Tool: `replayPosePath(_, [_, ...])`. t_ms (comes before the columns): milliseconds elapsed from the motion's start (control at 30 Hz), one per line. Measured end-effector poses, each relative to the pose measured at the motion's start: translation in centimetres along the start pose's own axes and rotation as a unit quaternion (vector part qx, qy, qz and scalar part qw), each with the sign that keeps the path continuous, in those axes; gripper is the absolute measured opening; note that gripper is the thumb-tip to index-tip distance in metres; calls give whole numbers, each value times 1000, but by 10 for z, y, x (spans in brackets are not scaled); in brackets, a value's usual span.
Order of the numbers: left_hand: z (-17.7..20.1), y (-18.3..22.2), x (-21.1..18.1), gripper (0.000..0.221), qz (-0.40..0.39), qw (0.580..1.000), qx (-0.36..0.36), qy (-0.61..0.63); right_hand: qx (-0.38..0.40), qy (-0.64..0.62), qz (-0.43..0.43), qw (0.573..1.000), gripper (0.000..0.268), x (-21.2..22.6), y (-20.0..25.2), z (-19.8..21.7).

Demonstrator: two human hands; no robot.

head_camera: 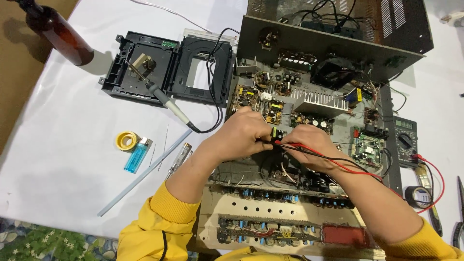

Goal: Testing electronic components on a circuit board using a digital multimeter

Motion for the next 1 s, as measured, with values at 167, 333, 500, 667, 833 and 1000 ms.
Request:
replayPosePath(167, [-1, -1, 0, 24, -1, 1000, 8, 4, -9, 8, 9, 1000, 6, 2, 0, 1])
replayPosePath(333, [0, -1, 3, 25, 1, 1000, 22, 9, -18, 5, 26, 999, 3, -2, 0, 0])
replayPosePath(500, [-1, 0, 6, 23, 16, 999, 28, 18, -12, 8, 23, 1000, 3, -2, -2, 1])
replayPosePath(667, [0, 0, 2, 23, 18, 999, 26, 10, -21, 8, 25, 999, 4, -3, -2, 0])
replayPosePath(833, [-2, 1, 4, 24, 18, 1000, 23, 10, -18, 11, 28, 999, 4, -12, 3, -7])
replayPosePath(1000, [-2, 1, 3, 24, 18, 999, 28, 6, -27, 6, 35, 999, 9, -7, 2, -6])
Point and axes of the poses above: each hand's wrist, its own y-axis away from the middle knuckle, its own z-axis out of the back of the hand, x = y × z, the point moved 4 cm from there along -y, towards the middle knuckle, and after that the axes turned 2 degrees about -y, right-handed, at the moved point
